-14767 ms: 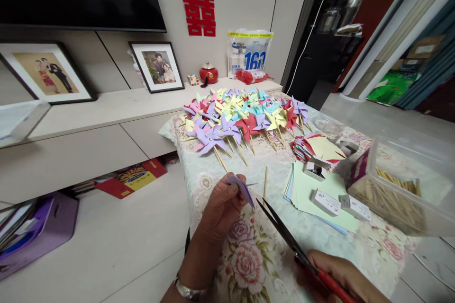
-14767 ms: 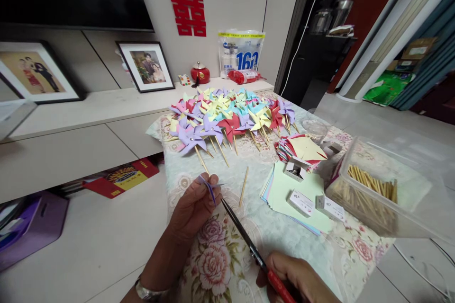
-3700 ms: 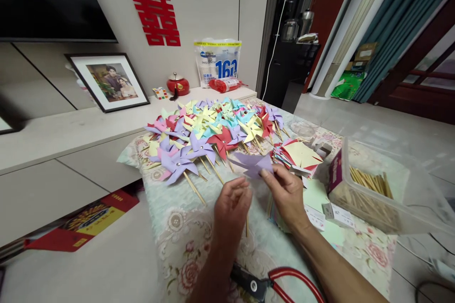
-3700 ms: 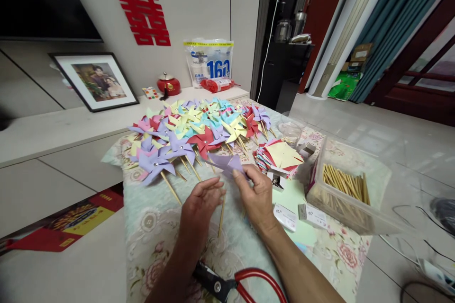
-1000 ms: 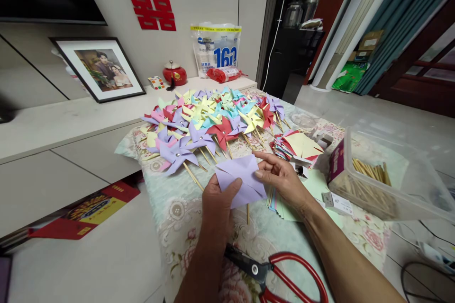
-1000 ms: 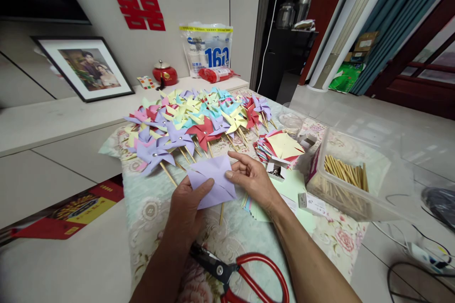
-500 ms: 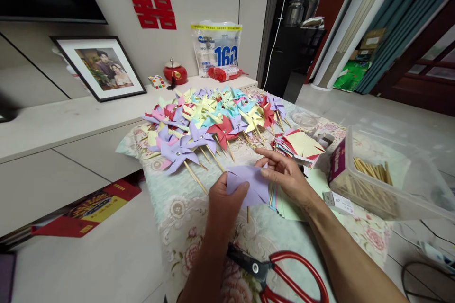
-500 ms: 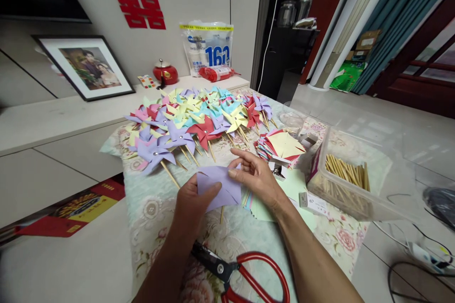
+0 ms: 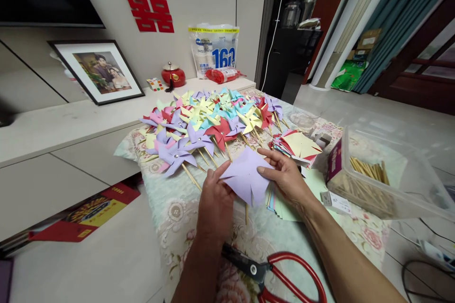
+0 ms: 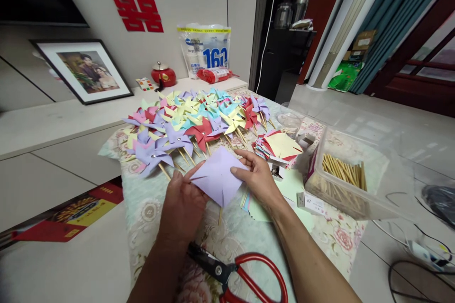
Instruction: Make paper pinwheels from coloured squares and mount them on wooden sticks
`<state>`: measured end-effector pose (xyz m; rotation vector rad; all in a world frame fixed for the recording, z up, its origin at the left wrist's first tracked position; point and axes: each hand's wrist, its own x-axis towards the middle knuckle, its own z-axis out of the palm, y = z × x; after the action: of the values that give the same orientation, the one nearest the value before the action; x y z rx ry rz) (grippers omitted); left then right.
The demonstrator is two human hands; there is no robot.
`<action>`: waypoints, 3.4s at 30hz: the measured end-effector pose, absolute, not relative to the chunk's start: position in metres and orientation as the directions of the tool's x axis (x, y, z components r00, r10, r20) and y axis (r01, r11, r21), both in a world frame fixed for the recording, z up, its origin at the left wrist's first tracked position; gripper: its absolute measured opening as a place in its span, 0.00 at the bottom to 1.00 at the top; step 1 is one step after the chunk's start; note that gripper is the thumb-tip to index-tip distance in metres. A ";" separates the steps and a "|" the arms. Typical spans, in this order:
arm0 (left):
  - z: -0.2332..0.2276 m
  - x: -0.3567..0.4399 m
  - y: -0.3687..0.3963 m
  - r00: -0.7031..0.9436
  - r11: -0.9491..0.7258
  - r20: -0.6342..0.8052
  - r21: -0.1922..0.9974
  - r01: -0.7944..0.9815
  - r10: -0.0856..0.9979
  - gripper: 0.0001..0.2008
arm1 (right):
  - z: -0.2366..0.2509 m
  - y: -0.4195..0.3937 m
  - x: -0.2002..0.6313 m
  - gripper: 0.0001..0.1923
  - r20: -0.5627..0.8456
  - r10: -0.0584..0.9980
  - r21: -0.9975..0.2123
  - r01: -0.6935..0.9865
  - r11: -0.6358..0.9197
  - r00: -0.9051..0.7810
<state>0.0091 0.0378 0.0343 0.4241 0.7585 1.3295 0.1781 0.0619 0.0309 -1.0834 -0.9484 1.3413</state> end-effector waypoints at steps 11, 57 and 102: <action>0.027 0.012 0.036 0.066 0.202 -0.211 0.727 -0.656 0.975 0.21 | 0.030 0.050 0.147 0.28 -0.122 0.992 -0.907 -0.401 -0.128 -0.040; 0.027 0.015 0.037 -0.254 0.036 -0.285 0.729 -0.684 0.924 0.24 | 0.028 0.041 0.141 0.18 0.076 0.995 -0.995 -0.060 0.080 0.065; 0.032 0.020 0.034 -0.160 0.145 -0.293 0.790 -0.596 0.943 0.09 | 0.033 0.040 0.147 0.06 0.083 0.987 -0.958 0.261 0.116 -0.134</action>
<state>0.0199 0.0344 0.0315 0.4559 1.0073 1.4344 0.1470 0.0403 0.0326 -1.2672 -1.5460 1.0817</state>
